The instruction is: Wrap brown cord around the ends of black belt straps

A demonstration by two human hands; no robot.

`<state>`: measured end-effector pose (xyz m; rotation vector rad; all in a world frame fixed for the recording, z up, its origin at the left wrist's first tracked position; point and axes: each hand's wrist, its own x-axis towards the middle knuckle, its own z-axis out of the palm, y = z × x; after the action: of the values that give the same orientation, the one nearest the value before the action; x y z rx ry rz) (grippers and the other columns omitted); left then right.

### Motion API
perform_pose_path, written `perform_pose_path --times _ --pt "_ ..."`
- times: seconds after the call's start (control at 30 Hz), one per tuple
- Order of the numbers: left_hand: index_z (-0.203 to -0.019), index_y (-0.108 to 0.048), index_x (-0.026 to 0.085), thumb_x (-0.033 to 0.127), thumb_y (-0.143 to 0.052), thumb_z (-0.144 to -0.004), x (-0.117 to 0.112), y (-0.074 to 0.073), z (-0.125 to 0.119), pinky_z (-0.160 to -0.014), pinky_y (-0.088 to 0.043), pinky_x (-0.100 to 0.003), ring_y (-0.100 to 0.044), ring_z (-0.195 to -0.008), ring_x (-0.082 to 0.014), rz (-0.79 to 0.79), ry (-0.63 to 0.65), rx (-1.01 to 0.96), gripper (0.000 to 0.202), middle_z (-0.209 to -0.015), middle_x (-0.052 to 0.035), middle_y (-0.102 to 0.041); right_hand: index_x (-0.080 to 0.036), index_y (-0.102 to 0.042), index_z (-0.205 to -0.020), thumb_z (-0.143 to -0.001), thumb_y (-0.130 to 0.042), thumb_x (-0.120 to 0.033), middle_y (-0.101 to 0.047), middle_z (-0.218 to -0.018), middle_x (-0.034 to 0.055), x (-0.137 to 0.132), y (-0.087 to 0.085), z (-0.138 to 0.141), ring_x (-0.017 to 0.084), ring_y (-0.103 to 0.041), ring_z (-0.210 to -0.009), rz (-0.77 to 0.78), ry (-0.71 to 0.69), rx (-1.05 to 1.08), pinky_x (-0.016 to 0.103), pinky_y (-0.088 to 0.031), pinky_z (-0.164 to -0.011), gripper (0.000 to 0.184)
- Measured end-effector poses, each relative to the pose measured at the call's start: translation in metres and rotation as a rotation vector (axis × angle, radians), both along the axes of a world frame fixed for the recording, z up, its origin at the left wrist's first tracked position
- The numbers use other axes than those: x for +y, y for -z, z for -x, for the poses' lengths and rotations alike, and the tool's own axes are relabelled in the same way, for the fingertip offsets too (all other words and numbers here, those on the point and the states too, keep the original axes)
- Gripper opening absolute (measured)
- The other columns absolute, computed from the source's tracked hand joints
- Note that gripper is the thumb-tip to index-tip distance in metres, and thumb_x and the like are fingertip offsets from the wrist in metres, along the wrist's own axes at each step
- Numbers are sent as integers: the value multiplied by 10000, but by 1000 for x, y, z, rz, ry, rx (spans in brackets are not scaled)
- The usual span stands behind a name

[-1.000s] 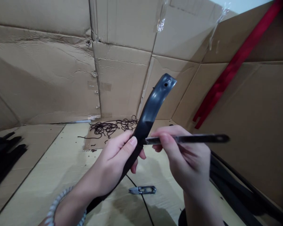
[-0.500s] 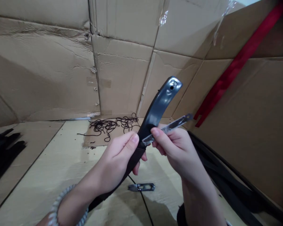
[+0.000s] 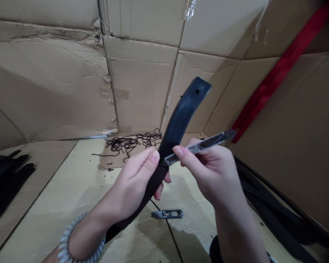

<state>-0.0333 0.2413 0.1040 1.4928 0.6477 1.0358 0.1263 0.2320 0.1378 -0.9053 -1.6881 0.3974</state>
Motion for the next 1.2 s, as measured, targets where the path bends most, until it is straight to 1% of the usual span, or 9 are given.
perform_pose_path --times 0.13,0.23,0.37,0.47,0.57,0.7,0.83,0.97,1.2 --pt "-772 -558 163 454 -380 -991 2 -3 0 -485 -418 -202 -515 -475 -68 9 -2 -50 405 -640 21 -584 -186 -613 -548 -913 -581 -246 -501 -447 -50 11 7 4 76 -470 -421 138 -248 97 210 -394 -459 371" --pt "-771 -554 165 453 -378 -990 4 -2 0 -473 -408 -203 -505 -461 -67 18 -1 -52 402 -633 24 -572 -183 -569 -536 -919 -575 -303 -546 -482 -35 16 9 3 92 -518 -457 215 -305 161 223 -428 -485 401" --pt "-795 -569 171 482 -384 -981 5 2 -3 -482 -413 -212 -519 -483 -78 6 7 26 406 -664 12 -591 -173 -615 -581 -943 -531 -271 -622 -557 -1 6 -1 -5 121 -585 -536 184 -257 -61 242 -462 -539 384" --pt "-791 -575 181 500 -385 -977 5 4 -6 -520 -432 -215 -528 -522 -88 -12 9 111 415 -644 18 -579 -169 -669 -619 -936 -556 -289 -646 -619 20 -7 -9 -12 137 -600 -577 91 -120 -266 256 -464 -562 358" --pt "-779 -569 188 507 -365 -982 3 5 -8 -534 -432 -214 -523 -529 -89 -38 -20 147 430 -606 31 -549 -177 -658 -602 -931 -569 -307 -633 -607 19 -12 -10 -16 137 -593 -569 27 -48 -307 252 -446 -540 365" --pt "-819 -562 194 510 -392 -974 1 4 -5 -527 -436 -213 -538 -535 -77 -37 -37 151 391 -720 26 -605 -179 -567 -538 -935 -555 -315 -593 -548 -6 -1 -6 -19 113 -555 -515 132 -169 -241 231 -401 -475 420" --pt "-831 -582 183 482 -386 -985 1 0 0 -528 -425 -203 -536 -523 -70 -51 -74 135 389 -694 19 -601 -183 -456 -476 -916 -570 -340 -381 -413 -56 12 1 -15 62 -344 -375 248 -229 -77 212 -245 -364 480" --pt "-822 -570 171 449 -396 -989 2 -2 -1 -499 -421 -193 -523 -488 -62 -10 -59 24 368 -678 19 -595 -186 -513 -495 -923 -557 -389 -389 -400 -64 16 9 0 56 -323 -347 238 -279 57 212 -229 -352 476" --pt "-822 -557 168 427 -422 -982 6 1 -7 -457 -417 -174 -534 -473 -60 76 -5 -157 333 -697 16 -608 -197 -493 -528 -927 -573 -331 -500 -452 -49 7 10 18 77 -480 -416 34 13 142 214 -369 -428 429"
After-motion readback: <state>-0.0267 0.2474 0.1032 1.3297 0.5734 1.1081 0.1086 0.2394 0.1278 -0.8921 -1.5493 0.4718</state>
